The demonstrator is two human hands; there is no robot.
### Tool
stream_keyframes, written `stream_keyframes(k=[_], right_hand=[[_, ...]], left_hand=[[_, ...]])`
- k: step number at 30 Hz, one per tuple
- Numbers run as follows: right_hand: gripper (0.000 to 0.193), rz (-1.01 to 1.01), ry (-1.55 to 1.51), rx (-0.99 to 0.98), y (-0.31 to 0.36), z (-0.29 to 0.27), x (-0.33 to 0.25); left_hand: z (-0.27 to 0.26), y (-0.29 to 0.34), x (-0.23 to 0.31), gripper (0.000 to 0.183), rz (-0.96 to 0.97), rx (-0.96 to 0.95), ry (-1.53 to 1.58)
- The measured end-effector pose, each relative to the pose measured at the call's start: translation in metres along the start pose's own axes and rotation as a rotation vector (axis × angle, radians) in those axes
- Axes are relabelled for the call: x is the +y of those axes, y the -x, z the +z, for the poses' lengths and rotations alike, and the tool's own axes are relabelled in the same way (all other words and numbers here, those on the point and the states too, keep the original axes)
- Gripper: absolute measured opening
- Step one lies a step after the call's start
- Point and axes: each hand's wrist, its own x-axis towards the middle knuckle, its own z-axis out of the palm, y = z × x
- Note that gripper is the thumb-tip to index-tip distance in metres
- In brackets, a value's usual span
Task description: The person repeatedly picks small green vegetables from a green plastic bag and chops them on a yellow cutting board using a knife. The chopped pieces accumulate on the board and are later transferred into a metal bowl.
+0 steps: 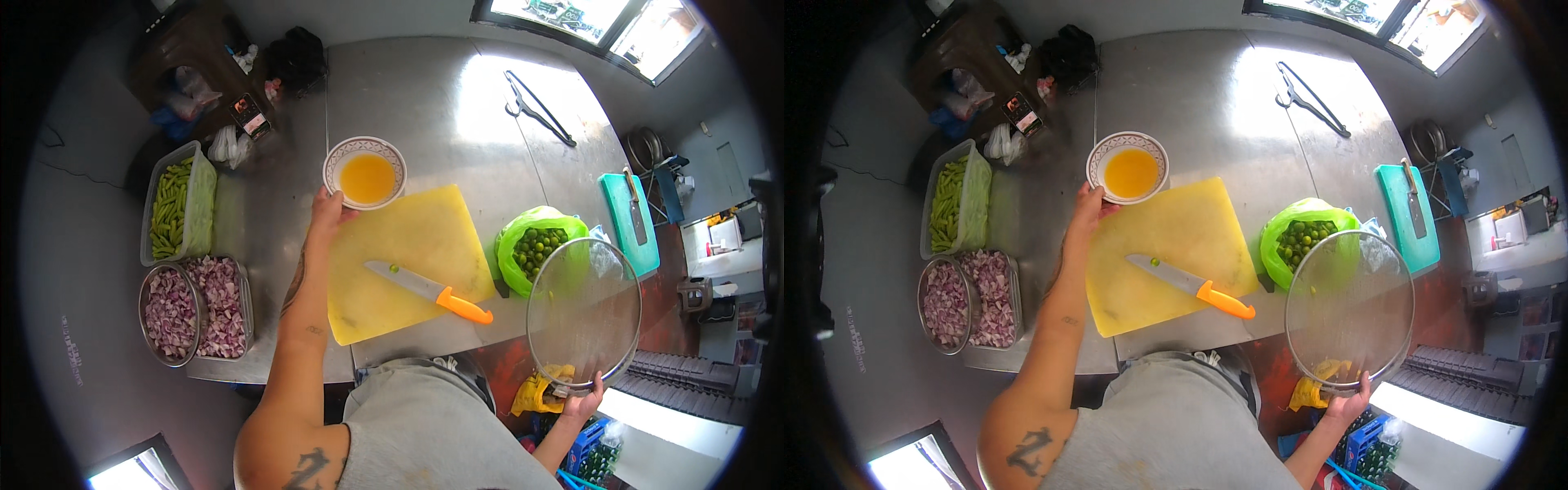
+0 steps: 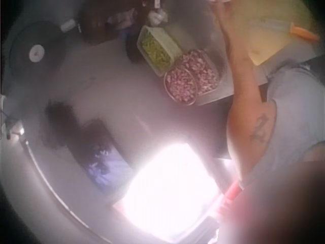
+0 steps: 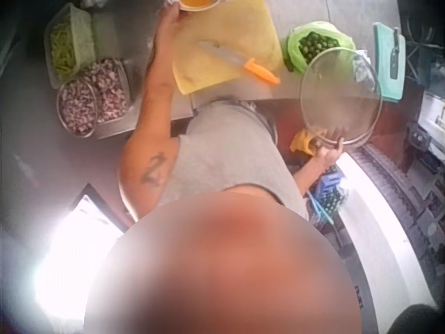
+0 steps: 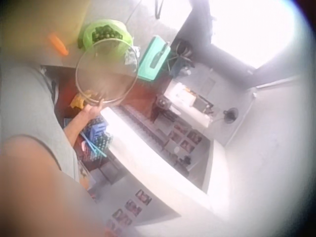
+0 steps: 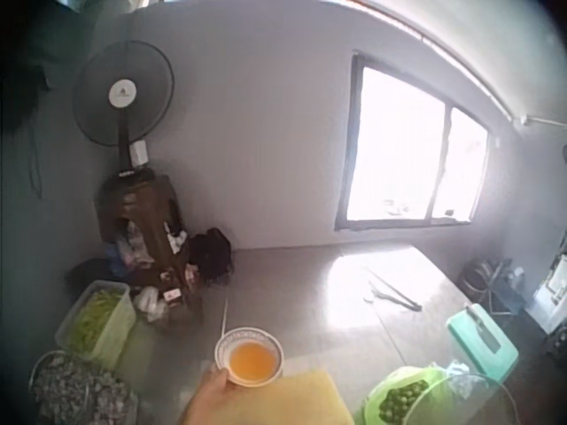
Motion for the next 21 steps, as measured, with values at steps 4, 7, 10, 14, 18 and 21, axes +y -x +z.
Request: stream_keyframes(k=[4,7,10,14,18,21], right_hand=[[0.039,0.012,0.003,0.021,-0.009,0.017,0.003],[0.04,0.02,-0.011,-0.04,-0.013,0.026,0.007],[0.04,-0.006,-0.003,-0.084,-0.013,0.036,0.01],[0.04,-0.076,0.027,-0.095,-0.012,0.05,0.015],[0.039,-0.025,0.035,-0.076,-0.022,0.053,0.019],[0.035,0.044,0.005,-0.069,-0.041,0.049,0.021]], left_hand=[[-0.01,-0.001,0.009,0.044,0.035,0.023,-0.067],[-0.017,-0.001,0.015,0.045,0.06,0.027,-0.098],[-0.026,0.001,0.022,0.045,0.062,0.032,-0.085],[-0.04,0.002,0.026,0.043,0.061,0.033,0.016],[-0.061,0.0,0.02,0.039,0.041,0.045,0.164],[-0.076,0.004,0.009,0.036,0.04,0.073,0.319]])
